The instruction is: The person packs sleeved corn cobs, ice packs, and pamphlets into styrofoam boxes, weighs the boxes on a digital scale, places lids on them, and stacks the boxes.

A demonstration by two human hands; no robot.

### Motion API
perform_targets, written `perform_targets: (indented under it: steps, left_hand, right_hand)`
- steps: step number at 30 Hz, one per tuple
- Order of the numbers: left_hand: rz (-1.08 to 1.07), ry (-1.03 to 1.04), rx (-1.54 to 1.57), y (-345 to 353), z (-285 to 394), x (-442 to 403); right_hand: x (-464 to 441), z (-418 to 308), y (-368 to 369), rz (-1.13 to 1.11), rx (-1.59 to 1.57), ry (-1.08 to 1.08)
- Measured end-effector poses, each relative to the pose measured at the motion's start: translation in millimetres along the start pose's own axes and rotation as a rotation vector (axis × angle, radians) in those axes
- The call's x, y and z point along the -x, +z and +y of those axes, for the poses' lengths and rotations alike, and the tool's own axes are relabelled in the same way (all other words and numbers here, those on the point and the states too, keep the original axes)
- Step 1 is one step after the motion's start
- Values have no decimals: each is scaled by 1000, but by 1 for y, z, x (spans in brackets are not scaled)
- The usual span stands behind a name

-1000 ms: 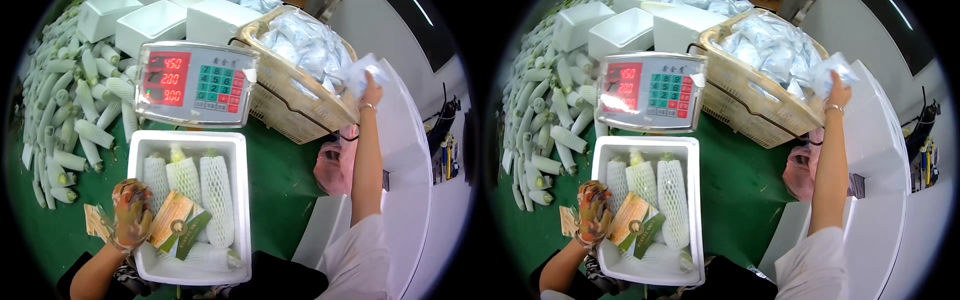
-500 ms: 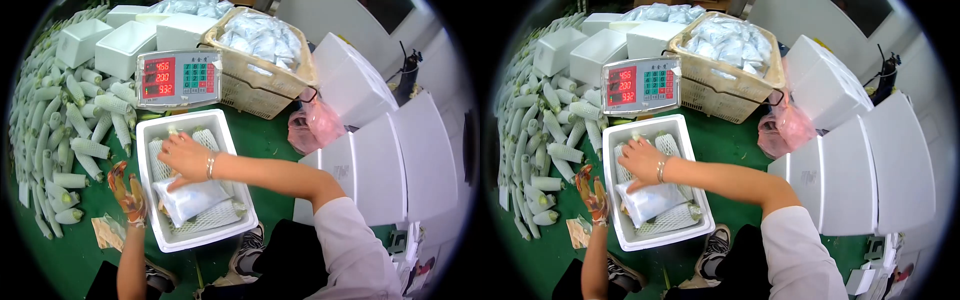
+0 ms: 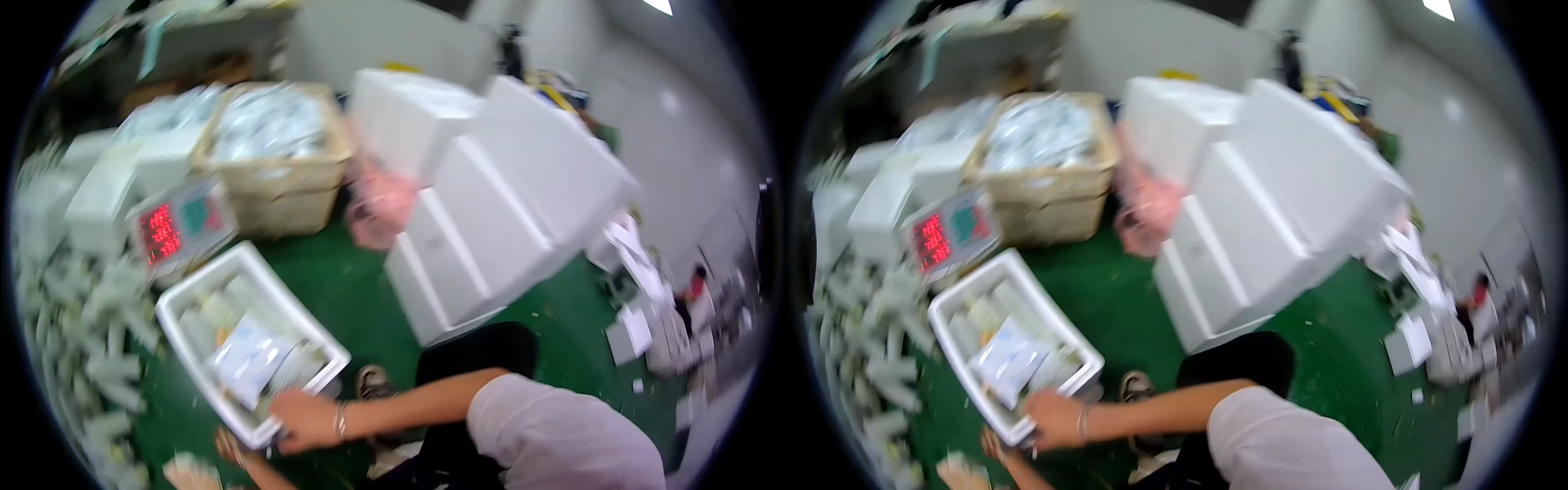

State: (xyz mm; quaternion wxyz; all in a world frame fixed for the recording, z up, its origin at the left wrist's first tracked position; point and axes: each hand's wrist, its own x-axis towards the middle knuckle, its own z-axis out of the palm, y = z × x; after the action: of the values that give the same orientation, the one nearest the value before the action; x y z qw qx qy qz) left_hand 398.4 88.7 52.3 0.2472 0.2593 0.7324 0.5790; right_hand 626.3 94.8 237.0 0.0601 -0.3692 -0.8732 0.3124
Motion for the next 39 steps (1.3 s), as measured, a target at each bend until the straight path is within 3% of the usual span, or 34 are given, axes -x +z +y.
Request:
perform_targets:
  steps: [1,3,6,8,9,16,17,21,23,25,29,32,36,39]
  left_hand:
    - [-97,-62,162,5,1,17]
    - [-303,-343,508,12,19,60]
    - [-444,-899,776,0,30,109]
    - [-433,-1000,819,-8,31,130]
    - [-429,-959,830,-8,30,138]
    - [-670,281,523,26,12,145]
    - [-699,350,500,32,30,148]
    - [-962,207,603,84,163,188]
    - [-1134,133,717,108,242,217]
    - [-1304,81,873,128,324,250]
    - [-1584,-39,1221,158,481,318]
    - [-1711,-131,1308,188,570,364]
    - [-1806,72,966,249,605,374]
    - [-1459,341,435,256,591,342]
  right_hand:
    - [5,17,30,212,205,-205]
    - [-11,44,61,388,344,-232]
    - [-22,41,49,254,353,-250]
    - [-19,25,13,191,332,-271]
    - [-18,19,-5,176,346,-288]
    - [55,-52,-130,137,445,-376]
    - [82,-62,-147,193,448,-448]
    - [188,-122,-223,353,381,-509]
    - [229,-152,-259,586,482,-482]
    - [256,-168,-299,954,738,-475]
    - [310,-168,-416,1398,1353,-499]
    - [355,-151,-489,1551,1258,-540]
    - [397,-97,-527,1668,1291,-313]
    - [408,-37,-522,1683,1322,-183]
